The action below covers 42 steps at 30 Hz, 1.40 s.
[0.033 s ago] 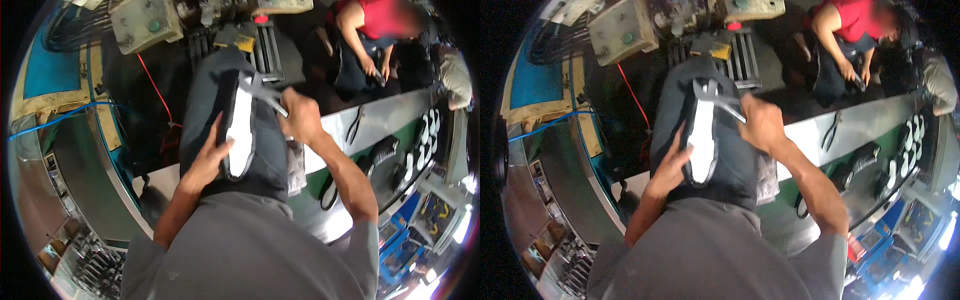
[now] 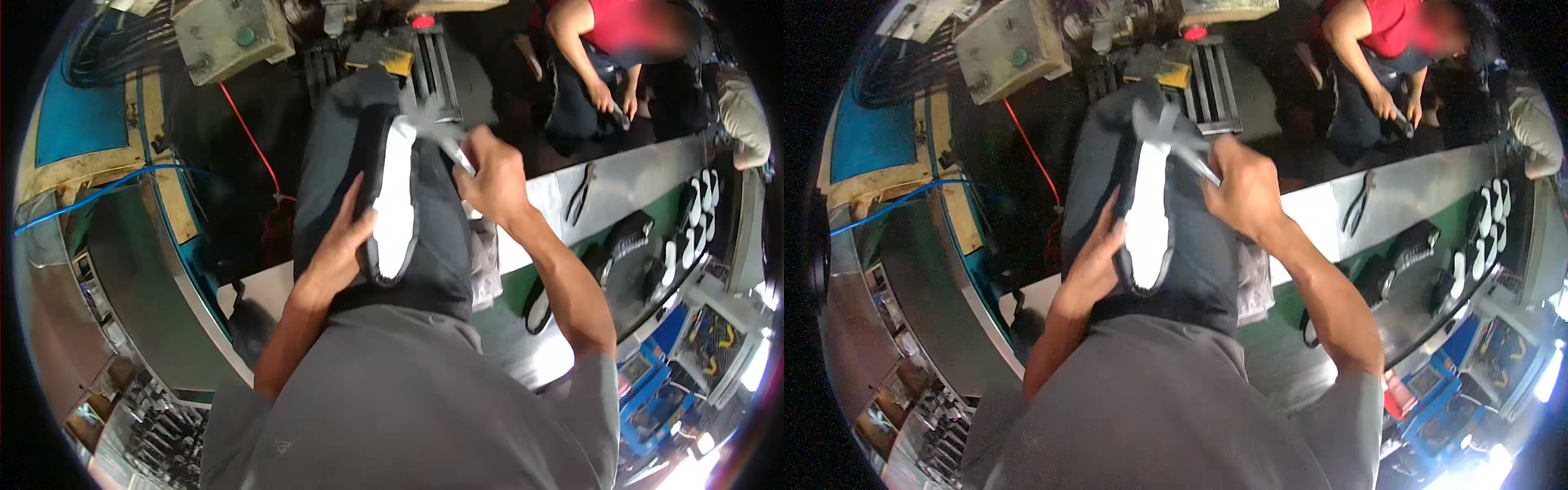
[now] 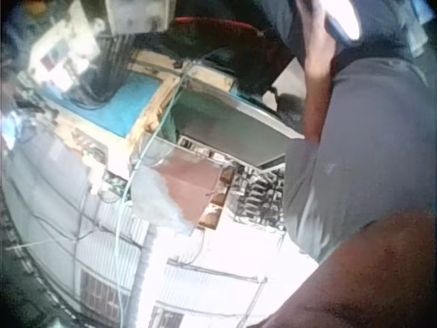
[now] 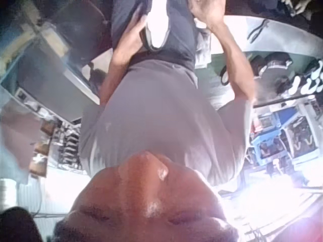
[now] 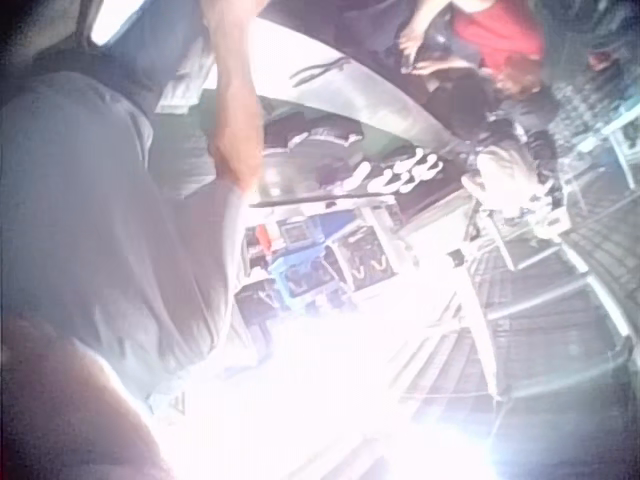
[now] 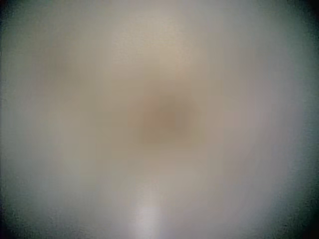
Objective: Operating a shoe lasting machine and finishing shoe soles in a manufacturing facility.
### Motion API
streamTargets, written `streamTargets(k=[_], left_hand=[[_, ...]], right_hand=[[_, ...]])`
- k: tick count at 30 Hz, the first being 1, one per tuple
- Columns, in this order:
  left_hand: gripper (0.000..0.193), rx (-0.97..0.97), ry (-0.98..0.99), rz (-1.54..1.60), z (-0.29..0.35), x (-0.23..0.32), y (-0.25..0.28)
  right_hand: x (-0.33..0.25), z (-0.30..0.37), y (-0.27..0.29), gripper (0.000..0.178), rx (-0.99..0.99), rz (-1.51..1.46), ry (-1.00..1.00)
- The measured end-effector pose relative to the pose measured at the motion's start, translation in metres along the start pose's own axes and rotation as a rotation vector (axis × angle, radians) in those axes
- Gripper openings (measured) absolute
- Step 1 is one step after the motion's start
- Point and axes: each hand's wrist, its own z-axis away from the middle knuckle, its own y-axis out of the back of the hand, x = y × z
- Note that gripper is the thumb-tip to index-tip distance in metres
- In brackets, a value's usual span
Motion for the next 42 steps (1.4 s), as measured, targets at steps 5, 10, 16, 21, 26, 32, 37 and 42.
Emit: streamTargets(k=[5, 10, 16, 21, 26, 32, 37, 42], left_hand=[[0.075, 0.125, -0.040, -0.089, -0.006, -0.016, -0.009], [0.063, 0.076, -0.043, 0.029, 0.001, -0.018, 0.026], [0.087, 0.011, 0.118, 0.179, 0.001, -0.018, 0.053], [0.107, -0.167, 0.151, 0.261, 0.017, 0.013, 0.037], [0.117, -0.357, 0.225, 0.338, 0.009, 0.029, 0.017], [0.113, -0.604, 0.326, 0.361, -0.018, 0.026, 0.007], [0.096, -0.571, 0.365, 0.284, -0.011, 0.029, -0.011], [0.099, -0.511, 0.175, 0.086, -0.008, 0.030, -0.005]], right_hand=[[0.023, 0.016, -0.056, 0.030, -0.098, 0.220, -0.257], [0.001, 0.004, -0.032, 0.038, 0.117, -0.137, -0.299], [0.026, 0.031, -0.063, 0.034, -0.223, 0.082, -0.328], [0.099, 0.159, -0.049, 0.038, 0.238, 0.011, -0.798], [0.152, 0.289, -0.050, 0.055, 0.097, 0.352, -1.120], [0.111, 0.201, -0.028, 0.077, 0.401, 0.059, -0.718], [-0.014, 0.030, 0.011, 0.087, 0.256, -1.087, -0.237], [-0.024, -0.003, -0.017, 0.080, 0.183, -1.213, -0.324]])
